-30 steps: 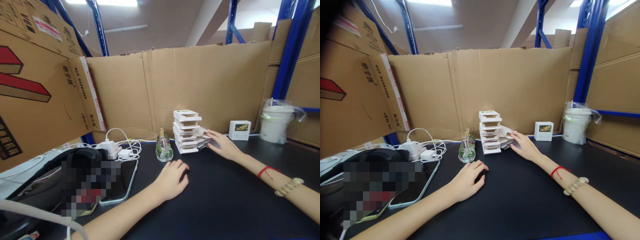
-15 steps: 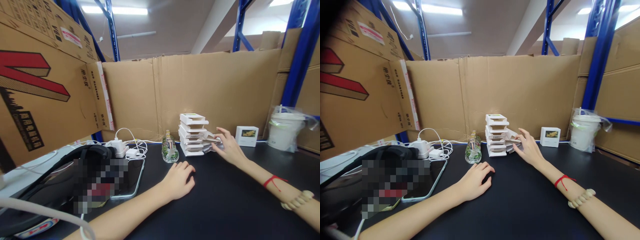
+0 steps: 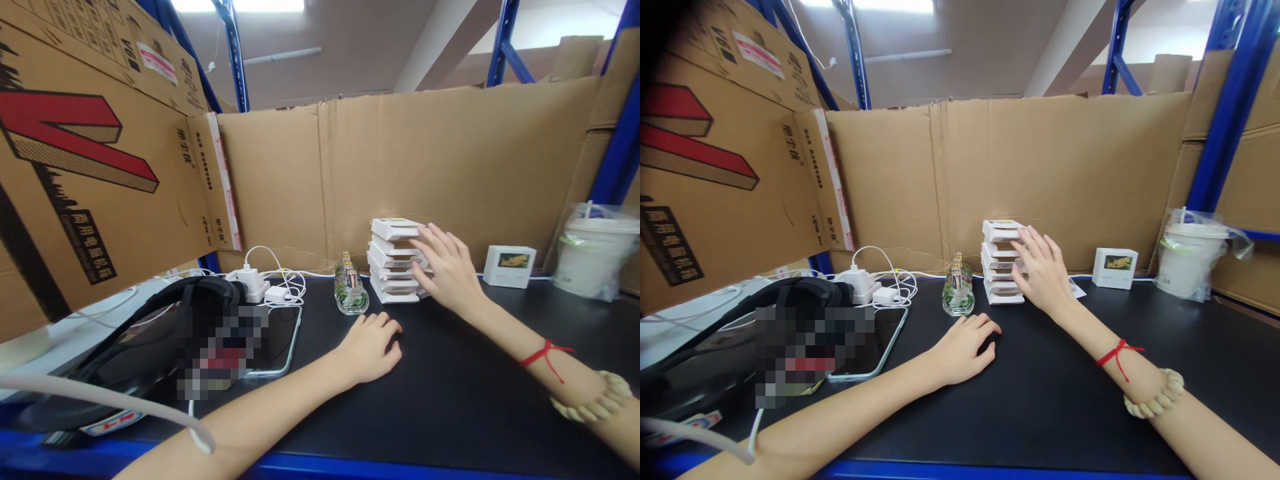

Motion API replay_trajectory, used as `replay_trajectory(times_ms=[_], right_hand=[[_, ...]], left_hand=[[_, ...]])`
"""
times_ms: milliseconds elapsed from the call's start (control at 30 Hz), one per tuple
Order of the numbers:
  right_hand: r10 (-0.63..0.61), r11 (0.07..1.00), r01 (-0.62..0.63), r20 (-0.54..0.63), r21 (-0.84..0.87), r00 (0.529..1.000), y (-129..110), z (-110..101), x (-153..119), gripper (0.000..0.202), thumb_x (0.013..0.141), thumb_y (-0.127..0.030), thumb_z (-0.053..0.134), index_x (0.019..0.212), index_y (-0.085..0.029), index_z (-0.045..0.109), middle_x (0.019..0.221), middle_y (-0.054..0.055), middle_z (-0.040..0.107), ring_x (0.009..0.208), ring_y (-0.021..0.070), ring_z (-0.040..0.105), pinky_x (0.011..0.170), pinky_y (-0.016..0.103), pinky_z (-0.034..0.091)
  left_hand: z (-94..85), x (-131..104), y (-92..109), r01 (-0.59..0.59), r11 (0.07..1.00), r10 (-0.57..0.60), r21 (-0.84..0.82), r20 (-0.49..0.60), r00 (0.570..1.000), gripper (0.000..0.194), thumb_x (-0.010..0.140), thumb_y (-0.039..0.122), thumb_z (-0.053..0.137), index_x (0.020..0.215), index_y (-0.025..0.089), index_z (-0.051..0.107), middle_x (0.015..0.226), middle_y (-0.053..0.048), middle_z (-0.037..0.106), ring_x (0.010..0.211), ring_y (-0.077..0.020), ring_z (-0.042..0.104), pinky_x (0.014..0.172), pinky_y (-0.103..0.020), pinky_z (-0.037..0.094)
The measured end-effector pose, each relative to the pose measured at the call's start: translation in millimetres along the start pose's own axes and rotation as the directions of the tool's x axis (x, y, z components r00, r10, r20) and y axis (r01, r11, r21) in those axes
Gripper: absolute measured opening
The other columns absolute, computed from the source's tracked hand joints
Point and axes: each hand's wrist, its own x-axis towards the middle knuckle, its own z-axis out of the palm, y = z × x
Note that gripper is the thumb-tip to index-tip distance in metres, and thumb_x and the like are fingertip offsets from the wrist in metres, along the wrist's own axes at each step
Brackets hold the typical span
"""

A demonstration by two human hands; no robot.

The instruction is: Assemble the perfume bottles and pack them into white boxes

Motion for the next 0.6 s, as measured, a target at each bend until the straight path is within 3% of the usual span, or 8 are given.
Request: replay_trajectory(times_ms=[100, 267, 400, 600], right_hand=[[-0.027, 0.999, 0.027, -0.019, -0.017, 0.999, 0, 2, -1, 0.039, 0.087, -0.019, 0.032, 0.119, -0.007, 0.050, 0.124, 0.016, 0.053, 0.117, 0.0233, 0.048, 0.094, 0.041, 0.038], [-0.033, 0.999, 0.033, 0.025, 0.027, 0.999, 3, 1, 2, 0.025, 0.084, -0.022, 0.040, 0.096, -0.016, 0.060, 0.129, 0.015, 0.048, 0.121, 0.0255, 0.045, 0.094, 0.044, 0.038], [-0.042, 0.997, 0.042, -0.004, 0.067, 0.999, 5, 9, 4, 0.025, 0.083, -0.021, 0.041, 0.098, -0.011, 0.058, 0.128, 0.018, 0.048, 0.119, 0.0288, 0.046, 0.092, 0.046, 0.040], [-0.206, 0.976, 0.211, -0.089, 0.054, 0.974, 2, 10, 3, 0.027, 0.083, -0.011, 0.037, 0.103, -0.005, 0.055, 0.118, 0.019, 0.055, 0.112, 0.0260, 0.051, 0.091, 0.043, 0.041]], left_hand=[[0.2, 0, 1, 0.005, 1.000, -0.005, -0.011, -0.007, 1.000, 0.027, 0.086, 0.022, 0.041, 0.109, 0.014, 0.053, 0.108, -0.006, 0.056, 0.101, -0.0200, 0.052, 0.090, -0.036, 0.039], [0.0, 0, 2, 0.009, 0.999, -0.010, -0.037, -0.007, 1.000, 0.026, 0.085, 0.020, 0.041, 0.108, 0.014, 0.053, 0.108, -0.006, 0.056, 0.101, -0.0193, 0.052, 0.091, -0.036, 0.038], [-0.8, 0, 2, 0.013, 0.998, -0.014, -0.056, -0.005, 1.000, 0.027, 0.084, 0.019, 0.042, 0.108, 0.013, 0.054, 0.107, -0.007, 0.056, 0.101, -0.0197, 0.052, 0.090, -0.036, 0.038], [4.8, 0, -2, 0.011, 0.982, -0.023, -0.191, -0.062, 0.998, 0.029, 0.081, 0.020, 0.042, 0.107, 0.012, 0.054, 0.105, -0.010, 0.057, 0.100, -0.0223, 0.052, 0.091, -0.039, 0.036]])
